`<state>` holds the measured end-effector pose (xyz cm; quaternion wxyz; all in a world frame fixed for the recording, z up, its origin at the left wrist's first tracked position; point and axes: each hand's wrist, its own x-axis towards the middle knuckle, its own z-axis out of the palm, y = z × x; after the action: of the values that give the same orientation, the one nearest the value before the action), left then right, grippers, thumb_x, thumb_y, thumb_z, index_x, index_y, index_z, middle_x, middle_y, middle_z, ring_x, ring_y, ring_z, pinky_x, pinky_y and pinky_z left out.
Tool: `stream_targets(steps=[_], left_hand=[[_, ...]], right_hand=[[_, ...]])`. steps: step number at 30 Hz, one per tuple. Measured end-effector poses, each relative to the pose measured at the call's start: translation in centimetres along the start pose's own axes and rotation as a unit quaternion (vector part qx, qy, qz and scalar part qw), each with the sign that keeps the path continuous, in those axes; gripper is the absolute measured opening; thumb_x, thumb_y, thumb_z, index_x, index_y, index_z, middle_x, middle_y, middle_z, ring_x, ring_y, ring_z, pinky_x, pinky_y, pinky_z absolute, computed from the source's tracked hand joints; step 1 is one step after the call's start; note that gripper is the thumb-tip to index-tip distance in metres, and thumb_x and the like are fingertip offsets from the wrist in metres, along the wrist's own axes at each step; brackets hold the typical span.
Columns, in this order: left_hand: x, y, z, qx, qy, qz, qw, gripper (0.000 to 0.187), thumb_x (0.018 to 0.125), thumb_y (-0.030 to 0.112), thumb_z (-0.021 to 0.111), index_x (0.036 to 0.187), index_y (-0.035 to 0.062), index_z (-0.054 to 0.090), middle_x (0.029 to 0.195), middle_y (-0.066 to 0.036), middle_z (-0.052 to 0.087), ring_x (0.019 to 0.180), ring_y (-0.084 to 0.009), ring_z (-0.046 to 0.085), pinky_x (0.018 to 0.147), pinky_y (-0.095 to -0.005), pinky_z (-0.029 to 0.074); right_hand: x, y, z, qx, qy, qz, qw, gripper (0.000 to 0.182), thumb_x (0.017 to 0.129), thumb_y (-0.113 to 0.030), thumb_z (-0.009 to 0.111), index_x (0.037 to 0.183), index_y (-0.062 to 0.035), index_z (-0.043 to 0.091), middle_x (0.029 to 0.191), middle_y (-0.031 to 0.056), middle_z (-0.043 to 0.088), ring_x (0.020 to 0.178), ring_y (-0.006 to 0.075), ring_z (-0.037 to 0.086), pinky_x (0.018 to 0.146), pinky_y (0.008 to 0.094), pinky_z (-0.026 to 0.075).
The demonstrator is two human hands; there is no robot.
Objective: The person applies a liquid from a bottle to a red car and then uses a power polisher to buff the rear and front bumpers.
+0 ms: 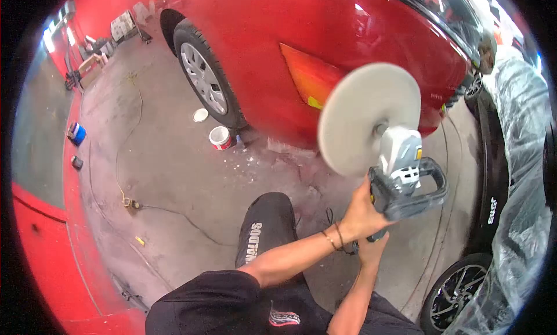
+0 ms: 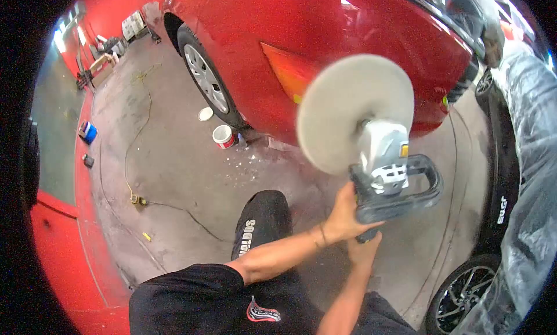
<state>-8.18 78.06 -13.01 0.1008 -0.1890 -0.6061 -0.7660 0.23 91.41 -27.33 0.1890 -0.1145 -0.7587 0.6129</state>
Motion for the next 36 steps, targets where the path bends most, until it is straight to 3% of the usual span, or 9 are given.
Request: stream_targets(steps=[2, 4, 6, 9, 17, 22, 25, 28, 36], left_hand=[[-0.9, -0.5, -2.1, -0.019, -0.005, 0.032, 0.999, 0.087, 0.077, 0.016, 0.098, 0.146, -0.0022, 0.05, 0.133, -0.015, 0.07, 0.124, -0.0245, 0.068, 0.111, -0.0411, 0.053], [-1.1, -0.4, -4.2, -0.103, -0.027, -0.067, 0.992, 0.073, 0.079, 0.018, 0.097, 0.138, -0.001, 0.058, 0.127, -0.011, 0.071, 0.119, -0.0234, 0.069, 0.106, -0.0402, 0.055], [0.2, 2.3, -6.7, -0.191, -0.022, -0.124, 0.973, 0.062, 0.081, 0.019, 0.095, 0.131, 0.0001, 0.065, 0.122, -0.01, 0.073, 0.114, -0.0224, 0.07, 0.102, -0.0393, 0.057], [5.0, 7.7, -10.2, -0.336, -0.016, -0.025, 0.942, 0.048, 0.086, 0.018, 0.087, 0.128, 0.0019, 0.069, 0.109, -0.01, 0.075, 0.1, -0.0214, 0.074, 0.091, -0.041, 0.062], [17.3, 14.4, -22.5, -0.386, -0.018, 0.043, 0.921, 0.076, 0.091, 0.066, 0.065, 0.124, -0.0019, 0.069, 0.104, -0.021, 0.079, 0.09, -0.0306, 0.078, 0.082, -0.0432, 0.065], [14.2, 9.3, -24.2, -0.495, 0.085, 0.054, 0.863, 0.078, 0.089, 0.068, 0.067, 0.127, -0.0009, 0.066, 0.108, -0.02, 0.076, 0.096, -0.032, 0.076, 0.087, -0.0456, 0.064], [9.0, 4.2, -23.2, -0.428, 0.062, -0.002, 0.902, 0.076, 0.084, 0.063, 0.07, 0.131, 0.0032, 0.065, 0.115, -0.016, 0.073, 0.1, -0.0315, 0.075, 0.088, -0.0475, 0.064], [3.3, 0.3, -19.9, -0.509, 0.044, -0.062, 0.858, 0.067, 0.083, 0.045, 0.077, 0.131, -0.0002, 0.062, 0.12, -0.017, 0.073, 0.108, -0.0307, 0.077, 0.099, -0.0473, 0.063], [-1.3, -2.1, -16.6, -0.502, 0.062, -0.135, 0.852, 0.069, 0.085, 0.044, 0.075, 0.137, 0.0024, 0.06, 0.126, -0.015, 0.07, 0.116, -0.0293, 0.074, 0.1, -0.047, 0.062]], right_hand=[[-0.2, -3.6, 1.1, -0.054, 0.008, -0.033, 0.998, 0.051, 0.085, -0.016, 0.094, 0.124, 0.003, 0.068, 0.116, 0.0067, 0.074, 0.105, 0.0162, 0.068, 0.091, 0.0357, 0.056], [-0.3, -7.8, 2.4, -0.119, -0.001, -0.058, 0.991, 0.044, 0.082, -0.014, 0.094, 0.114, 0.0046, 0.071, 0.106, 0.0079, 0.077, 0.096, 0.0164, 0.07, 0.086, 0.0363, 0.057], [0.2, -14.3, 4.3, -0.168, -0.032, -0.091, 0.981, 0.052, 0.075, -0.011, 0.095, 0.118, 0.004, 0.07, 0.102, 0.015, 0.077, 0.097, 0.0247, 0.076, 0.086, 0.0397, 0.059], [1.3, -23.1, 9.0, -0.211, -0.007, -0.185, 0.96, 0.043, 0.07, -0.006, 0.09, 0.109, 0.0009, 0.073, 0.085, 0.0227, 0.076, 0.086, 0.0407, 0.08, 0.078, 0.0457, 0.06], [6.1, -35.9, 21.2, -0.387, -0.073, -0.229, 0.89, 0.047, 0.086, -0.034, 0.083, 0.112, -0.0005, 0.064, 0.093, 0.0322, 0.076, 0.094, 0.0525, 0.076, 0.088, 0.0597, 0.059], [5.3, -32.8, 22.6, -0.406, -0.131, -0.221, 0.877, 0.042, 0.085, -0.03, 0.08, 0.112, -0.0011, 0.065, 0.095, 0.0324, 0.076, 0.097, 0.0552, 0.073, 0.089, 0.0622, 0.057], [3.6, -27.4, 20.6, -0.448, -0.152, -0.191, 0.86, 0.046, 0.086, -0.033, 0.083, 0.115, -0.0033, 0.064, 0.094, 0.0287, 0.078, 0.092, 0.0525, 0.076, 0.085, 0.0613, 0.059], [1.0, -22.0, 16.8, -0.459, -0.142, -0.151, 0.864, 0.04, 0.084, -0.031, 0.082, 0.11, -0.0047, 0.066, 0.092, 0.0269, 0.077, 0.089, 0.0504, 0.076, 0.081, 0.0608, 0.059], [-1.7, -19.0, 12.7, -0.501, -0.121, -0.132, 0.847, 0.037, 0.08, -0.027, 0.081, 0.105, -0.0042, 0.067, 0.088, 0.026, 0.076, 0.087, 0.0506, 0.075, 0.081, 0.0604, 0.058]])
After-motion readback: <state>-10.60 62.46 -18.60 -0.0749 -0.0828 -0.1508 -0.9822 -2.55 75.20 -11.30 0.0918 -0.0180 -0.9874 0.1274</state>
